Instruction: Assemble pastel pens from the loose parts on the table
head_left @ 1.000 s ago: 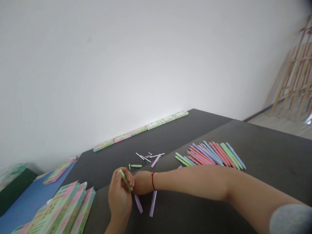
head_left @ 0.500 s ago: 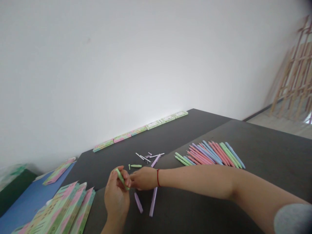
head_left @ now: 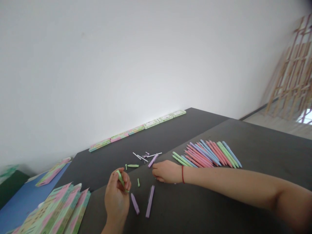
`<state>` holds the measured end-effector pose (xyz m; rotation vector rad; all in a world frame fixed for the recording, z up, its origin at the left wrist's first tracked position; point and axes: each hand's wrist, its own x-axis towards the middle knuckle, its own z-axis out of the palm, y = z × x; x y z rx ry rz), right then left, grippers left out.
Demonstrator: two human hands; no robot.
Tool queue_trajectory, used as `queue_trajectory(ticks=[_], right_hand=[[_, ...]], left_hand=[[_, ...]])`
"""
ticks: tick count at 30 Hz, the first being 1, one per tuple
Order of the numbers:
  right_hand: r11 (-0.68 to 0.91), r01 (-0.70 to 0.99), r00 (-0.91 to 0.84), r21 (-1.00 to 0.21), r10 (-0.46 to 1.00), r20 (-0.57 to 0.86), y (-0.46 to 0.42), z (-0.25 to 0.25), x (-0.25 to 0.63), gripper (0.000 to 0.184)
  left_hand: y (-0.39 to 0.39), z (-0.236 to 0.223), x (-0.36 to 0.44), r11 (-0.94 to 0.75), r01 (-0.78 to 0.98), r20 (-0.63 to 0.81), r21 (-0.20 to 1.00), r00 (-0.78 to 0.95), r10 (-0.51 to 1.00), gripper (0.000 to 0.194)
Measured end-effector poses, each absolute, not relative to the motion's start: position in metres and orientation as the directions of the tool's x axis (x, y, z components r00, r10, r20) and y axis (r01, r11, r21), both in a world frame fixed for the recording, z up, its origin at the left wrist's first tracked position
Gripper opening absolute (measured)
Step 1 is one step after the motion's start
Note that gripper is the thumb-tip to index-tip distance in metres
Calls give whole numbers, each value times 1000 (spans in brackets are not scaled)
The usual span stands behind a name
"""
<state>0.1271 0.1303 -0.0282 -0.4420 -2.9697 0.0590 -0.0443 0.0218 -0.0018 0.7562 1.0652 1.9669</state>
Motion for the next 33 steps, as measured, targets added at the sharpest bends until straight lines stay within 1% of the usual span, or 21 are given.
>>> queue_trajectory(ticks=[2, 5, 8, 10, 12, 13, 14, 16, 18, 19, 21, 22, 23, 24, 25, 26, 27, 28, 31, 33], right_hand=[[949, 300, -940, -98, 312, 140, 133, -31, 130, 13], [949, 281, -932, -143, 306, 196, 135, -32, 132, 18], [958, 250, -927, -143, 280, 249, 134, -30, 123, 23], [971, 207, -940, -118, 231, 252, 133, -29, 110, 22], [987, 131, -960, -92, 149, 236, 131, -30, 92, 20], [991, 91, -969, -98, 110, 219, 131, -31, 82, 18], [990, 67, -975, -123, 91, 204, 130, -33, 73, 16], [980, 45, -979, -195, 82, 185, 130, -36, 58, 16], [964, 48, -979, -261, 98, 181, 131, -39, 49, 19], [956, 53, -977, -290, 110, 182, 131, -40, 48, 21], [943, 64, -974, -326, 130, 184, 131, -41, 52, 23], [911, 87, -963, -402, 180, 201, 131, -41, 56, 22], [836, 116, -936, -537, 272, 222, 130, -41, 62, 19], [726, 134, -897, -674, 377, 228, 128, -41, 68, 15], [460, 115, -815, -880, 550, 181, 126, -41, 74, 12], [258, 75, -757, -963, 644, 114, 123, -42, 80, 9], [87, 29, -717, -996, 696, 40, 119, -42, 85, 6], [-56, -16, -699, -998, 715, -29, 114, -43, 89, 5], [-336, -80, -730, -939, 661, -174, 99, -45, 94, 14], [-499, -112, -750, -859, 610, -256, 90, -46, 93, 19]], left_hand=[[21, -3, -41, -356, -339, 144, 871, -517, 844, 13], [19, -7, -36, -346, -331, 152, 878, -493, 857, 13], [19, -12, -32, -338, -311, 158, 888, -484, 861, 14], [19, -13, -31, -341, -288, 169, 895, -488, 856, 15], [19, -13, -32, -343, -268, 177, 900, -495, 851, 17], [19, -13, -33, -330, -244, 175, 912, -496, 851, 18], [19, -12, -35, -303, -203, 170, 931, -492, 854, 19], [19, -11, -39, -202, -59, 154, 978, -454, 878, 24], [21, -11, -42, -92, 105, 126, 990, -393, 911, 29], [21, -11, -43, -58, 160, 114, 985, -364, 924, 30], [22, -10, -44, -38, 233, 114, 972, -322, 940, 30], [23, -8, -43, -48, 276, 136, 960, -306, 942, 29], [22, -6, -42, -63, 337, 166, 939, -288, 943, 27], [21, -3, -40, -76, 413, 200, 907, -265, 943, 25], [19, 0, -37, -86, 498, 230, 863, -236, 944, 23], [17, 3, -34, -90, 583, 256, 807, -208, 944, 20], [14, 6, -30, -86, 662, 272, 744, -183, 945, 19], [11, 8, -26, -75, 733, 279, 676, -161, 947, 18], [4, 7, -15, -9, 914, 238, 405, -96, 967, 10], [2, 5, -10, -22, 979, 160, 204, -11, 987, 12]])
